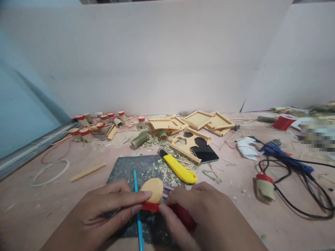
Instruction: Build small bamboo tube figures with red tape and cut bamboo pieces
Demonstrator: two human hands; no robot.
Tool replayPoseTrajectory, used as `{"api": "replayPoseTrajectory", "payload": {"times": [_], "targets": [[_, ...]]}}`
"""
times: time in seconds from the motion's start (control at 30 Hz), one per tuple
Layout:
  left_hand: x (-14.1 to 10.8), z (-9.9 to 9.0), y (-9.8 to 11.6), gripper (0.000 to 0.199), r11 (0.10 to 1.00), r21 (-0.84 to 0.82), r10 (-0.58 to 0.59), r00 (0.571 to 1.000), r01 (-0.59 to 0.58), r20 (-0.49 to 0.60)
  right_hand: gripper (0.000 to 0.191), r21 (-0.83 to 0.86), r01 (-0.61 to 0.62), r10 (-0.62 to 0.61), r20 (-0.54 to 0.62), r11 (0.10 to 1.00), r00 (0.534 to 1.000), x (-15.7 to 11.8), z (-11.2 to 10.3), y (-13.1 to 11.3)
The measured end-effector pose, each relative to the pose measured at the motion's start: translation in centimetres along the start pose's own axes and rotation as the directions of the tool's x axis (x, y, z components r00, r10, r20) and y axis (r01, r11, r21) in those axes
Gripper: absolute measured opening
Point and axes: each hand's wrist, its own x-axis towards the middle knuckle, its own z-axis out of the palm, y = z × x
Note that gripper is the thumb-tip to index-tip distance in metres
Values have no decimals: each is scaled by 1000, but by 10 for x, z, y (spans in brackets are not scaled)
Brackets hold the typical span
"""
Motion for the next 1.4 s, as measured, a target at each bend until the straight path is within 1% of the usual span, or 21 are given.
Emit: {"api": "replayPoseTrajectory", "payload": {"times": [0.1, 0.23, 0.37, 0.57, 0.7, 0.9, 1.1, 1.4], "targets": [[0, 1, -1, 29, 1000, -9, -19, 1000, 19, 15, 33, -12, -4, 4, 9, 1000, 1000, 0, 1, 1], [0, 0, 1, 29, 999, -21, -24, 999, 24, 23, 31, -19, -8, 8, 22, 1000, 1000, 0, 1, 1], [0, -3, 3, 28, 999, -25, -47, 998, 48, 32, 28, 8, -12, 12, 39, 1000, 999, -1, 0, 0], [2, -3, 3, 28, 998, -45, -44, 998, 45, 34, 21, 29, -6, 3, 96, 1000, 995, -5, 0, 0], [2, -1, 4, 29, 998, -54, -43, 999, 44, 21, 21, 7, 5, -6, 73, 1000, 997, -5, -1, -1], [0, 0, 2, 36, 998, -58, -14, 1000, 14, 0, 28, -105, -45, 46, 5, 993, 999, -1, -3, -5], [0, 2, 0, 40, 998, -54, 25, 999, -27, -32, 30, -135, -68, 72, 20, 989, 997, 2, 0, -3], [1, 0, 0, 40, 997, -64, 32, 999, -33, -18, 32, -111, -46, 49, 29, 993, 998, -1, -2, -5]]}}
